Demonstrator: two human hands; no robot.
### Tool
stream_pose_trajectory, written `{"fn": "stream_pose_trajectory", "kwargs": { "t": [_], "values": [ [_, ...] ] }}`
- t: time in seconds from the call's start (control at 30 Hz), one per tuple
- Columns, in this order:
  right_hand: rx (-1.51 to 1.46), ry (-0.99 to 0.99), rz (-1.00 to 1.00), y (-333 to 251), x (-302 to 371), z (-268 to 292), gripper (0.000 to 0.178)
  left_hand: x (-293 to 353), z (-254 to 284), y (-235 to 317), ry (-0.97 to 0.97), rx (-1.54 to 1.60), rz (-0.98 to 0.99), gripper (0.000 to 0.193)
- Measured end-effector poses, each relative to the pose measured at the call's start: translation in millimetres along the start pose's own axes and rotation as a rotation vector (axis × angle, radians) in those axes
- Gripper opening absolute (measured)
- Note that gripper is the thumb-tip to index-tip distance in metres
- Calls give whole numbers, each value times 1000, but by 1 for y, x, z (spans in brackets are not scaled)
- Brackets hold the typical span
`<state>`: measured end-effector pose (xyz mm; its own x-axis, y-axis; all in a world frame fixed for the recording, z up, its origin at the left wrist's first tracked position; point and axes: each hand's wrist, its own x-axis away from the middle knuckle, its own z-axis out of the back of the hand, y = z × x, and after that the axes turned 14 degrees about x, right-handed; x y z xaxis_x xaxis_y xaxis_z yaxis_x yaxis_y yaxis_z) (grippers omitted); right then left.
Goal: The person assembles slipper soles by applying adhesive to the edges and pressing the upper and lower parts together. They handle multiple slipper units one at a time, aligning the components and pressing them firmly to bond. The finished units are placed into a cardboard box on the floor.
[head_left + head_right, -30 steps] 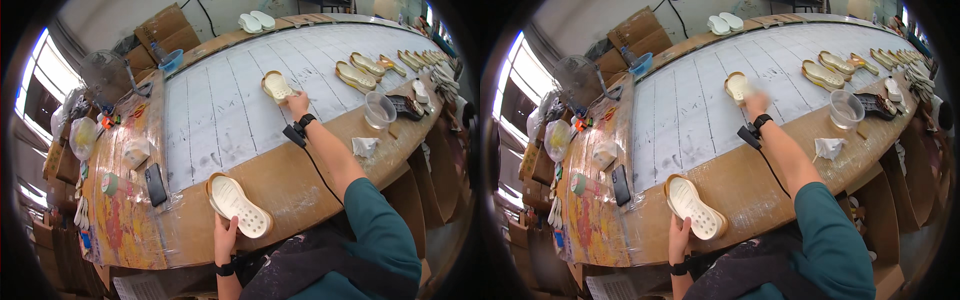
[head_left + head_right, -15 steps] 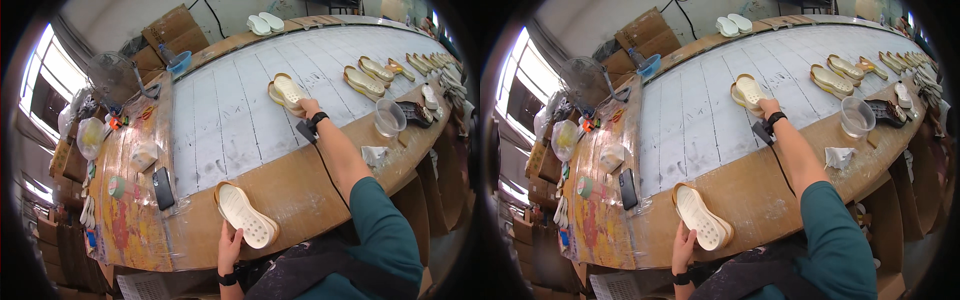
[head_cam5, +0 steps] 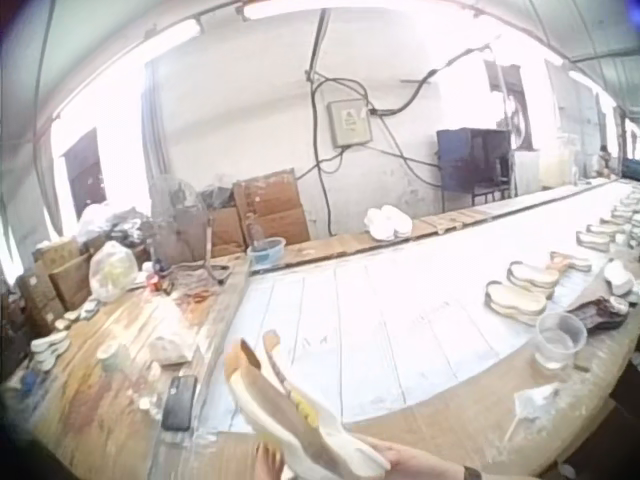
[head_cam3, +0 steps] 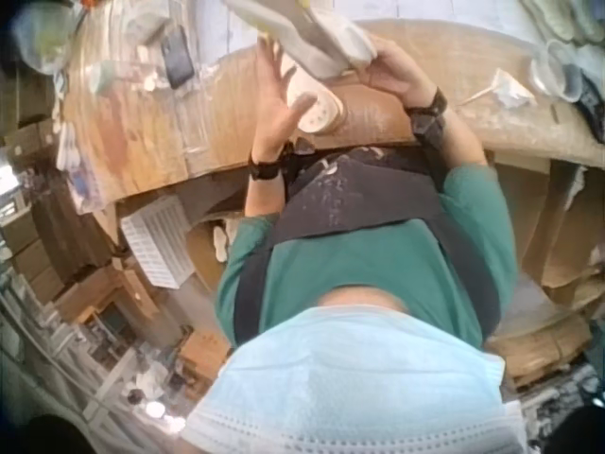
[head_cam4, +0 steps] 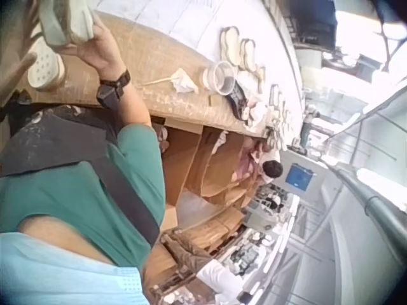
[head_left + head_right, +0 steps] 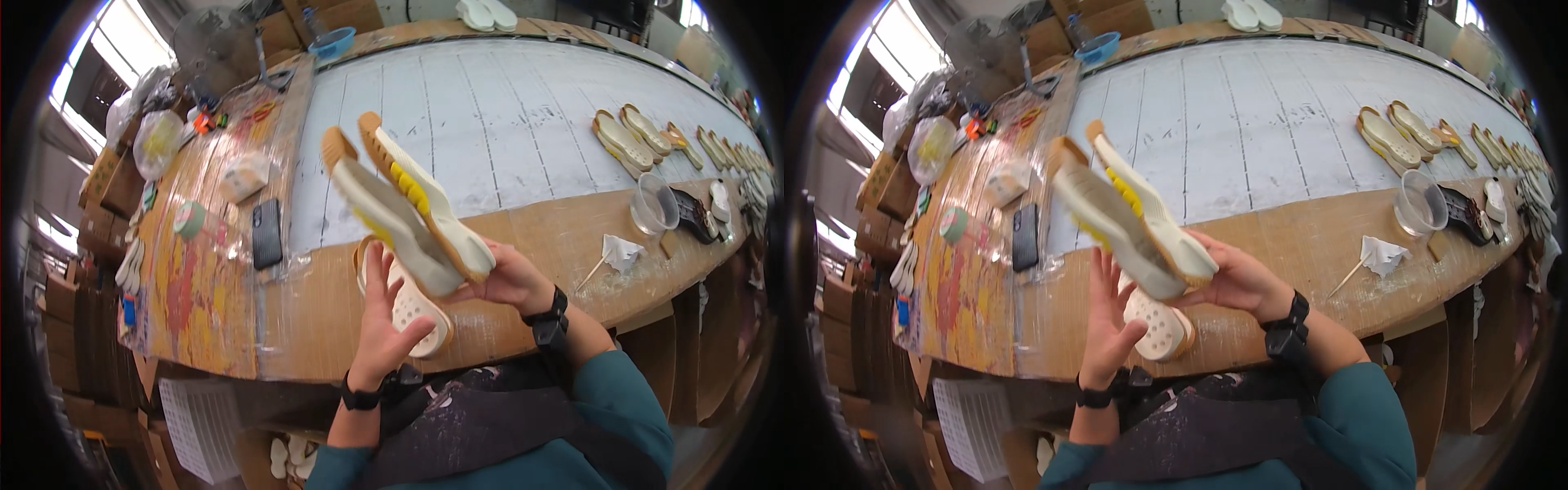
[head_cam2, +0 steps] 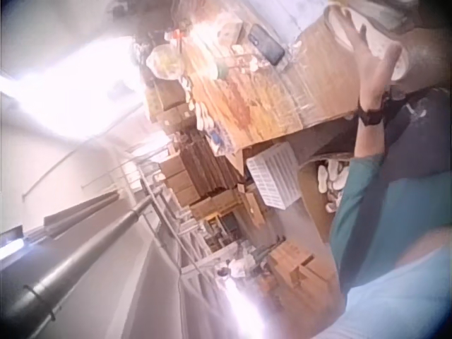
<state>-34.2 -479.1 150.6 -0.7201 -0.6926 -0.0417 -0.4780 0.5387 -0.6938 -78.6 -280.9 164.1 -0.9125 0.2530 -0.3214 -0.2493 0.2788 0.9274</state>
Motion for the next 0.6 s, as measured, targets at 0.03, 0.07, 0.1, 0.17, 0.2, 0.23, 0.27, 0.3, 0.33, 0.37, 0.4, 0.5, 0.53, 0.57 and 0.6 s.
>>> {"fn": "stream_pose_trajectory", "kwargs": {
  "t": [0.03,0.07,0.1,0.17,0.2,0.23,0.27,0.3,0.33,0.37,0.4,0.5,0.53,0.57,0.6],
  "values": [
    [1,-34,-17,5,1,-10,59,-2,-3,-2,-15,27,-53,89],
    [34,-46,-7,10,3,-17,61,-2,-5,0,13,38,-46,88],
    [59,-26,-14,16,4,-20,60,1,-6,1,39,50,-30,87],
    [110,17,-27,21,4,-23,59,12,-8,1,78,96,9,86],
    [52,-6,-31,20,6,-28,57,13,-7,4,87,125,24,84],
    [64,21,-17,24,6,-30,56,16,-6,6,95,155,38,83],
    [76,49,-3,28,5,-33,55,20,-5,6,76,121,32,77],
    [95,73,12,31,4,-35,54,20,-6,7,88,141,35,75],
    [83,89,10,32,5,-35,52,20,-8,8,99,162,38,74],
    [88,94,12,36,7,-36,52,21,-9,8,110,183,41,72],
    [95,96,20,39,8,-34,52,20,-9,5,112,161,3,63],
    [143,131,36,43,13,-34,51,20,-12,6,171,235,68,56],
    [164,147,39,44,14,-34,50,21,-12,4,193,255,77,55],
    [196,157,38,43,15,-34,50,21,-11,2,214,275,85,55],
    [227,165,35,41,17,-34,50,22,-11,1,239,294,93,54]
  ]
}}
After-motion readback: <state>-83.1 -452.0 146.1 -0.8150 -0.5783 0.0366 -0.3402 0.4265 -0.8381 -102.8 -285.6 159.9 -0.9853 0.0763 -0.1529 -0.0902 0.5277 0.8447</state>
